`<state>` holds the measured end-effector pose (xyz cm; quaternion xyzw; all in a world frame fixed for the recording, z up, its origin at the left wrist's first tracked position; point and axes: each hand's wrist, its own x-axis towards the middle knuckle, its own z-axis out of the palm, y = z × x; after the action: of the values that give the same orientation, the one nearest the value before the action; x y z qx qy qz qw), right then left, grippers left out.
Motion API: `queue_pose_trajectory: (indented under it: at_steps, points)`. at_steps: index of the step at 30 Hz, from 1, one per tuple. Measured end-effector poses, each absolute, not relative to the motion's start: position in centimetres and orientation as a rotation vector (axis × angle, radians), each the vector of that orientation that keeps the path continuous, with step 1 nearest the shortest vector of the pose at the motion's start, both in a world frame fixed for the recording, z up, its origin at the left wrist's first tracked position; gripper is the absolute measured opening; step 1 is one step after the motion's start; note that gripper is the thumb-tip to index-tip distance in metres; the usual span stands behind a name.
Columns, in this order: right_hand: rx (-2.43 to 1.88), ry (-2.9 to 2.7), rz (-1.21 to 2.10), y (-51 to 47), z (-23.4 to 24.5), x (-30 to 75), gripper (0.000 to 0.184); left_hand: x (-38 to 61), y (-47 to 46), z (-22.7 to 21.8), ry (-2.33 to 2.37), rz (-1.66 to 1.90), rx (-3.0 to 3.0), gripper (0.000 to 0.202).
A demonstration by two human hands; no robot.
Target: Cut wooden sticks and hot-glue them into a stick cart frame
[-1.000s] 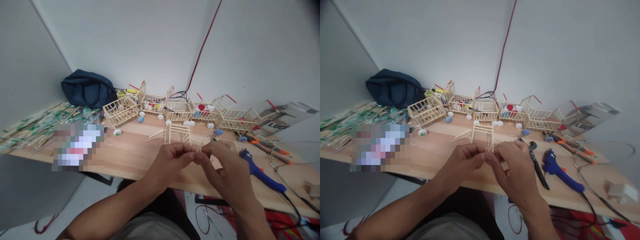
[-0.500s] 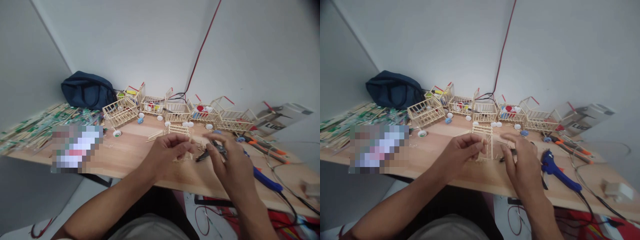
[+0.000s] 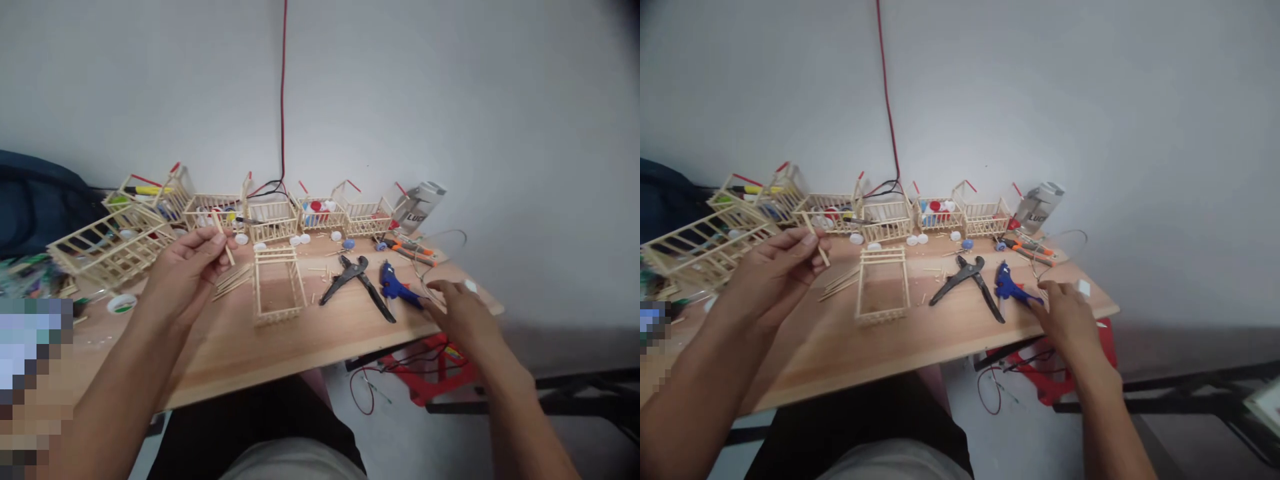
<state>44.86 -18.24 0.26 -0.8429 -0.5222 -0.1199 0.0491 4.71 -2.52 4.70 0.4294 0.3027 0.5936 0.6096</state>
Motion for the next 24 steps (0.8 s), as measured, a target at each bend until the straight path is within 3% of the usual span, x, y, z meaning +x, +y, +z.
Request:
queue_pose_trajectory:
  at_steps: [9, 18, 24]
  points:
    - [-2.715, -1.756, -0.302, -15.3, -1.3, 42.8, 0.041, 4.3, -0.5, 3.6, 0.748, 1.415, 0.929, 0.008]
    - [-2.660, -1.659, -0.165, -14.1, -2.2, 44.0, 0.031, 4.3, -0.7, 3.2, 0.760, 1.407, 0.933, 0.006]
    - [-2.360, -1.268, -0.405, -15.8, -1.9, 46.0, 0.027, 4.1, -0.3, 3.0, 0.730, 1.409, 0.956, 0.020]
